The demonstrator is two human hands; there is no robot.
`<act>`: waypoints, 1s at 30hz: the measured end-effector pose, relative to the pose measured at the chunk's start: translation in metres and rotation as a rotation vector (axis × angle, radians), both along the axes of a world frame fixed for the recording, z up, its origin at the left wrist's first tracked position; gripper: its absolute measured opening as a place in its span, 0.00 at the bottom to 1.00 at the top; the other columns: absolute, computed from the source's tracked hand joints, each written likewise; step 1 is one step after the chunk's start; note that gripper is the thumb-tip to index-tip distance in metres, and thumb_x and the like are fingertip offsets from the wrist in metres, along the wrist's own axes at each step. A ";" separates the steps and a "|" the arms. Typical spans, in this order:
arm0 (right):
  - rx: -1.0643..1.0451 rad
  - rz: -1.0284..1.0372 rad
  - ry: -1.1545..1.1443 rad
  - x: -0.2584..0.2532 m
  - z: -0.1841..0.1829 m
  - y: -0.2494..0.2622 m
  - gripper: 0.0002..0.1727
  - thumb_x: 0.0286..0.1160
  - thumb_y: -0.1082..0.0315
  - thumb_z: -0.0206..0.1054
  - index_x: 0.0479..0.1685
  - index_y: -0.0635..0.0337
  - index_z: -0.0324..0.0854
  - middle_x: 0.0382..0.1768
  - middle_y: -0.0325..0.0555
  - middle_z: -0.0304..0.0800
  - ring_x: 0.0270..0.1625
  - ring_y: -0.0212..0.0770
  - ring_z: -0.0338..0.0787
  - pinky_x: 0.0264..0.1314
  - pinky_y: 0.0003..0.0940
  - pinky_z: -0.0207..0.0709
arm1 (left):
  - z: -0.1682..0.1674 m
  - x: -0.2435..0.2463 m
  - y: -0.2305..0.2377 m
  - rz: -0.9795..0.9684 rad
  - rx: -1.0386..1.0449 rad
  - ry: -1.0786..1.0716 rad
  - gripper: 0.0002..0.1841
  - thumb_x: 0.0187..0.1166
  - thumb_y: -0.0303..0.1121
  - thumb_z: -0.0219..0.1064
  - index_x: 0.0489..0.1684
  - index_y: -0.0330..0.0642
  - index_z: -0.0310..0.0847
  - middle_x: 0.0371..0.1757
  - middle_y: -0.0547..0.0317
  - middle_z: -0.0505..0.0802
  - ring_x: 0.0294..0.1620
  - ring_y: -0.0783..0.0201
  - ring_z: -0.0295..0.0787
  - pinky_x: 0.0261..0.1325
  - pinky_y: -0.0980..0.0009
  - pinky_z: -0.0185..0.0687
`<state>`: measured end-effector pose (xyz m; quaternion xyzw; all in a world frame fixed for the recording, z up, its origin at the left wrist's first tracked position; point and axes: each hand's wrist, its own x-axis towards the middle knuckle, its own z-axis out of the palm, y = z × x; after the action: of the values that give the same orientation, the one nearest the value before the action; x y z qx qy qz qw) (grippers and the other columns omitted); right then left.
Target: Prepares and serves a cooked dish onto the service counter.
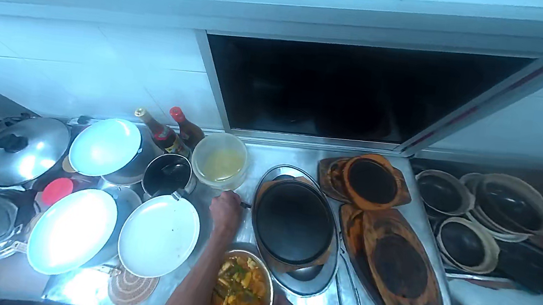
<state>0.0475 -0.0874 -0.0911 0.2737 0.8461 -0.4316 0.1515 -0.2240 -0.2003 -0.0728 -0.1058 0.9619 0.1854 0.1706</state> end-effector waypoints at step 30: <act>0.893 0.251 0.380 -0.172 0.092 0.198 0.08 0.59 0.64 0.74 0.18 0.52 0.81 0.13 0.40 0.80 0.19 0.45 0.86 0.23 0.48 0.77 | -0.098 -0.011 0.012 0.613 0.876 0.231 0.10 0.72 0.35 0.81 0.46 0.41 0.93 0.34 0.58 0.99 0.32 0.63 0.98 0.44 0.60 0.98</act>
<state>-0.1240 0.1109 0.0013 0.1246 0.9873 -0.0480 -0.0865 -0.2353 -0.1887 -0.1703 -0.2795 0.7323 0.6202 0.0301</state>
